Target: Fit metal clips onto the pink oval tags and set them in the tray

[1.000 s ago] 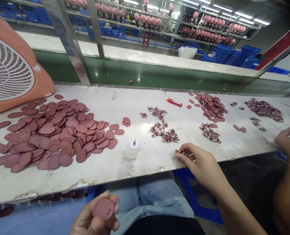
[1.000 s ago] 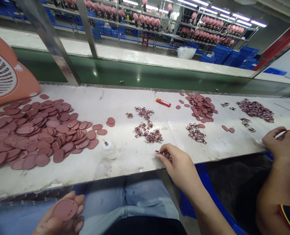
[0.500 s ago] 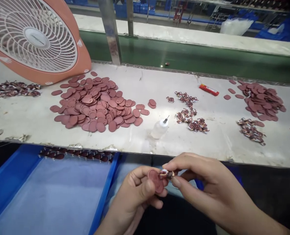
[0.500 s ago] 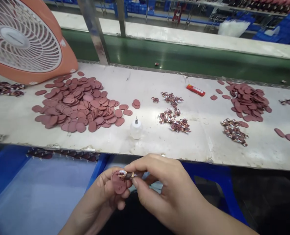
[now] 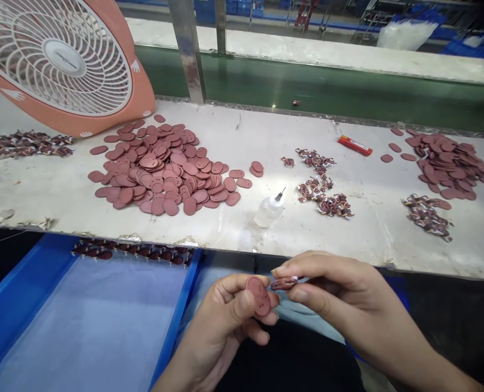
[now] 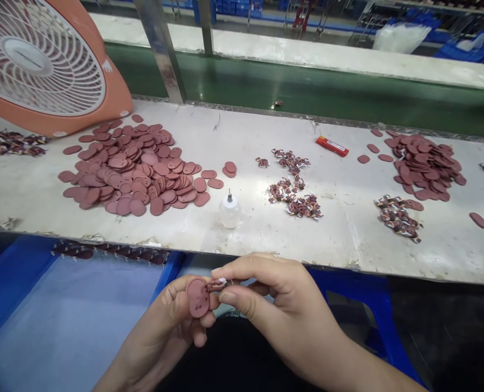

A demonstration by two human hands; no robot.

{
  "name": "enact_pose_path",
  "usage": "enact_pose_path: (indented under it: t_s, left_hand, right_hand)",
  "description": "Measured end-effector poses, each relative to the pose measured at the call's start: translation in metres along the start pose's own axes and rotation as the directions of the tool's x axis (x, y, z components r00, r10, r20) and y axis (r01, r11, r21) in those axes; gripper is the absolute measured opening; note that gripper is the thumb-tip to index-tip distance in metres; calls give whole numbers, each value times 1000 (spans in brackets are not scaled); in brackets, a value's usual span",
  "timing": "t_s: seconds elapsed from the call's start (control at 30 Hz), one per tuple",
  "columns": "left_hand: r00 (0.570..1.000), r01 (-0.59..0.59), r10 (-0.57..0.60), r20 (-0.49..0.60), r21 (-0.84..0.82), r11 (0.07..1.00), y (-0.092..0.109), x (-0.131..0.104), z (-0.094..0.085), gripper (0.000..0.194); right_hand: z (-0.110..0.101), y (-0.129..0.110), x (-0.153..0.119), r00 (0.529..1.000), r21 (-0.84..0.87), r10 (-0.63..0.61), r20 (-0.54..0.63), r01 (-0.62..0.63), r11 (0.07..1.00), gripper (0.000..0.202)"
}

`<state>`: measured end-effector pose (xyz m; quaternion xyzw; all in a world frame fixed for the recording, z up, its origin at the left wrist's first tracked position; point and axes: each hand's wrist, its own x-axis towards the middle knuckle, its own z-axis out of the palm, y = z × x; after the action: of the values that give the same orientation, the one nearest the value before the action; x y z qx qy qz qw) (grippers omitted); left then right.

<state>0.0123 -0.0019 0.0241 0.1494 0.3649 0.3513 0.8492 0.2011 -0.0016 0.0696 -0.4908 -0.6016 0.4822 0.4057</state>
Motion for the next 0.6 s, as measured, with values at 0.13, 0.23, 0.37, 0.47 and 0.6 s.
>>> enact_pose_path:
  t_s: [0.13, 0.23, 0.37, 0.47, 0.6]
  left_hand:
    - [996, 46, -41, 83, -59, 997, -1, -1, 0, 32]
    - [995, 51, -45, 88, -77, 996, -3, 0, 0, 31]
    - [995, 56, -48, 82, -93, 994, -3, 0, 0, 30]
    - [996, 56, -50, 71, -96, 994, -3, -1, 0, 30]
    - [997, 61, -57, 47, -93, 994, -4, -1, -2, 32]
  right_hand:
    - [-5, -7, 2, 996, 28, -18, 85, 16, 999, 21]
    - [-5, -10, 2, 987, -95, -81, 136, 94, 991, 27]
    - [-3, -9, 4, 977, -177, -118, 177, 150, 973, 27]
    - [-3, -8, 5, 972, -204, -119, 202, 161, 966, 28]
    - [-4, -9, 5, 967, -248, -105, 231, 163, 955, 29]
